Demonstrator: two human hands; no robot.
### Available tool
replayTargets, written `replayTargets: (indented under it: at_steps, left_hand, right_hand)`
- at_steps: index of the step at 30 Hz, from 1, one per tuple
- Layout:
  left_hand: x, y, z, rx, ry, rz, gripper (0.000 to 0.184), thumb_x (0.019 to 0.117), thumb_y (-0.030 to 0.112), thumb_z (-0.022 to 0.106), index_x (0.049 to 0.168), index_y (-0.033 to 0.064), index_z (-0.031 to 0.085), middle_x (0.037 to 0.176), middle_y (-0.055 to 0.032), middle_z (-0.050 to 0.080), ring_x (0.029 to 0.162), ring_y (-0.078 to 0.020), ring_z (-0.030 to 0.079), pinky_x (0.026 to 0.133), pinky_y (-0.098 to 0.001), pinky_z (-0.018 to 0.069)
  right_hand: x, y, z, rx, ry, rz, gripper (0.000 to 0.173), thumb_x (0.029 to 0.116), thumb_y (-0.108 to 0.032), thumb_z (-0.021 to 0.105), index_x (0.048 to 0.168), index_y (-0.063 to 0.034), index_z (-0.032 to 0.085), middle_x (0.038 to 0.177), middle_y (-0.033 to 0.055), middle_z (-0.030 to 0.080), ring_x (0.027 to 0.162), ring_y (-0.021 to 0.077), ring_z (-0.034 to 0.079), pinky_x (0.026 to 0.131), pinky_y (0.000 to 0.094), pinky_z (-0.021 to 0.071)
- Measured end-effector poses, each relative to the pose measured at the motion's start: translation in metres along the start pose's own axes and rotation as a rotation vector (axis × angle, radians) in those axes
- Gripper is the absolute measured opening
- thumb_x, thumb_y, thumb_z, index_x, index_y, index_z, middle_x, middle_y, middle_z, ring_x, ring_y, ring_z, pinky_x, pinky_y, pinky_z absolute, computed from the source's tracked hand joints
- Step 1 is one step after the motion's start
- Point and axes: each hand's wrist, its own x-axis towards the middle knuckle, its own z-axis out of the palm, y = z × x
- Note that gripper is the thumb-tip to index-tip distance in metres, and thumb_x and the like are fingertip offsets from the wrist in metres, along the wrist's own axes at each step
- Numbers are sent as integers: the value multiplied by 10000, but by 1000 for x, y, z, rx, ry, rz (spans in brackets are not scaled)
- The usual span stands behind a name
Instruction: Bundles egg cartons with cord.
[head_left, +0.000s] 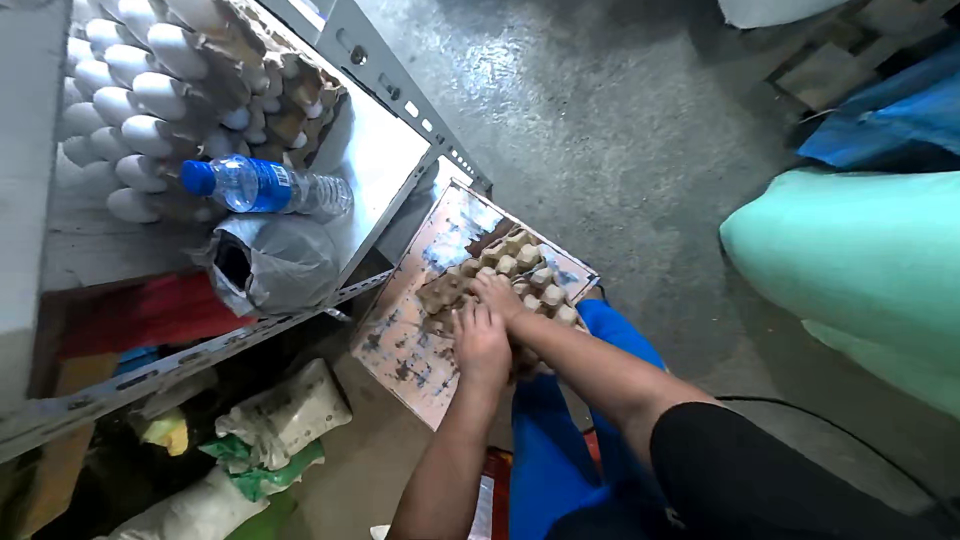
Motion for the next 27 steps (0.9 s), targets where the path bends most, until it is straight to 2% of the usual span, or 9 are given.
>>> replayTargets:
  at_steps: [2,3,7,9,13,17,21,25,27]
  left_hand:
    - [-9,-17,34,-100,402,212,195,900,103,647,1021,75,798,1108,-126,765,1106,-343,715,954,-495,583]
    - [-12,-26,42,-163,424,198,193,910,127,627,975,59,796,1038,-114,776,1018,-299,743,891,-448,609]
    - [-2,-64,42,-479,-114,-388,529,1012,314,637,1440,14,559,1497,-220,517,1167,-283,668,1006,-424,548]
    - [10,-70,48,-521,-164,-360,579,984,276,685,1485,38,521,1570,-197,443,1245,-271,620,1048,-397,516]
    - [20,-66,58,-555,-91,-264,260,1022,101,577,1216,34,737,1337,-163,668,1261,-276,631,1115,-428,475]
    - [9,-77,72,-662,388,-402,158,967,49,650,999,-26,785,1175,-221,684,1132,-301,648,1017,-425,519]
    - [-1,-66,61,-728,663,-222,179,922,67,691,794,-38,760,923,-157,740,955,-194,697,911,-323,555]
    - [-3,-55,45,-621,499,63,148,904,77,678,853,26,807,975,-130,768,1020,-263,713,958,-432,558]
    - [2,-62,44,-632,440,57,194,858,56,611,880,44,803,1212,-179,723,1227,-371,603,1073,-535,434]
  right_hand:
    - [-1,1,-6,-17,90,-77,216,978,-147,634,1114,9,693,1142,228,669,1110,409,644,951,585,491]
    - [-3,4,-9,-8,109,-130,203,929,-101,687,1083,32,691,1109,241,668,1083,425,651,943,598,501]
    - [-12,20,-20,-81,-1,-300,199,934,-100,690,1100,7,675,1146,207,655,1118,389,642,1014,553,496]
    - [-16,17,-33,-85,-108,-293,187,994,-111,626,1135,8,664,1194,206,644,1174,376,622,1071,528,459]
    - [-32,5,-53,-28,-149,-218,333,1033,-246,615,1226,23,641,1284,223,620,1254,381,589,1125,516,423]
    - [-53,3,-54,113,130,-283,412,903,-337,762,1109,5,659,1096,192,661,1071,375,656,966,549,535]
    - [-41,0,-38,185,76,-284,574,787,-318,882,1175,24,633,1166,232,650,1131,411,632,1017,584,497]
    - [-14,-9,-11,164,-63,-178,501,889,-106,753,1346,27,597,1425,259,559,1357,412,516,1169,572,352]
    - [-4,-4,0,164,-40,-193,429,937,-84,683,1346,30,616,1422,250,574,1349,411,529,1155,578,367]
